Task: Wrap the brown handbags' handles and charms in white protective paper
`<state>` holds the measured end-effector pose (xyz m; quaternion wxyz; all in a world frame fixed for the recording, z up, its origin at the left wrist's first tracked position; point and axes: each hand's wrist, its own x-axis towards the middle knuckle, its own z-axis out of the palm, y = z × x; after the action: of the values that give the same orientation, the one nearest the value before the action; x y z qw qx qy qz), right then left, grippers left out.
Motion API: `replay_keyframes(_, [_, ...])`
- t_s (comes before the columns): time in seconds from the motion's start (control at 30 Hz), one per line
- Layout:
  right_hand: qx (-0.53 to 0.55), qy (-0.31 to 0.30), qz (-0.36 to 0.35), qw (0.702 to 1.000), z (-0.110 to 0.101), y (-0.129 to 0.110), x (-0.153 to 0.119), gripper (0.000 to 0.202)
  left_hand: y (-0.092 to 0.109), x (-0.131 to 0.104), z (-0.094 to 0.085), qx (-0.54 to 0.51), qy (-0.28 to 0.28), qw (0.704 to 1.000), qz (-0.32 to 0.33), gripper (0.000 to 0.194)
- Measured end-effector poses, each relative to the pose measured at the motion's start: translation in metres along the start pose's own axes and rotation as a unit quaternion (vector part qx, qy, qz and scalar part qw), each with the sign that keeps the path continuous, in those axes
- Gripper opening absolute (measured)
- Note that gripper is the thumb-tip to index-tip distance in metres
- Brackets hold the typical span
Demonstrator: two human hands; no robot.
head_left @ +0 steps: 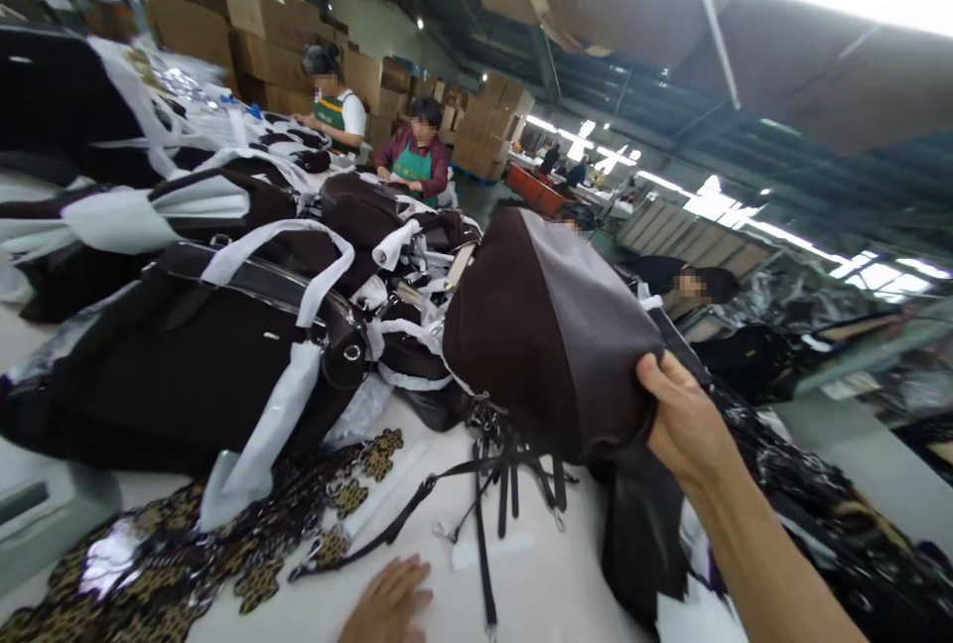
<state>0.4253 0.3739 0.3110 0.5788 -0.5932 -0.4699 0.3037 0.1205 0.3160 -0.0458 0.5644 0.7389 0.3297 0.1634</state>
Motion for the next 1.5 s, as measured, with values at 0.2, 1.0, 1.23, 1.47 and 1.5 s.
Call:
replay_keyframes(0.2, [-0.381,-0.183,-0.097,0.901,-0.008,0.07,-0.182,0.033,0.044,-0.036,-0.038,-0.464,0.009,0.869,-0.174,0.085])
replay_keyframes(1.0, [-0.346,-0.094,0.334,0.872,0.059,0.227,-0.224,0.083,0.044,-0.017,-0.116,0.097,0.039,0.989,-0.103,0.029])
replay_keyframes(1.23, [-0.376,0.08,0.08,0.92,0.034,0.141,-0.254,0.05,0.1,-0.077,-0.121,0.109,0.183,0.975,0.056,0.025])
replay_keyframes(1.47, [-0.443,-0.002,0.014,0.896,0.03,0.121,-0.335,0.031,0.091,-0.126,-0.114,0.101,0.067,0.992,0.037,0.037])
replay_keyframes(1.5, [-0.445,-0.012,0.018,0.895,0.035,0.121,-0.34,0.03,0.09,-0.129,-0.114,0.108,0.054,0.993,0.018,0.042])
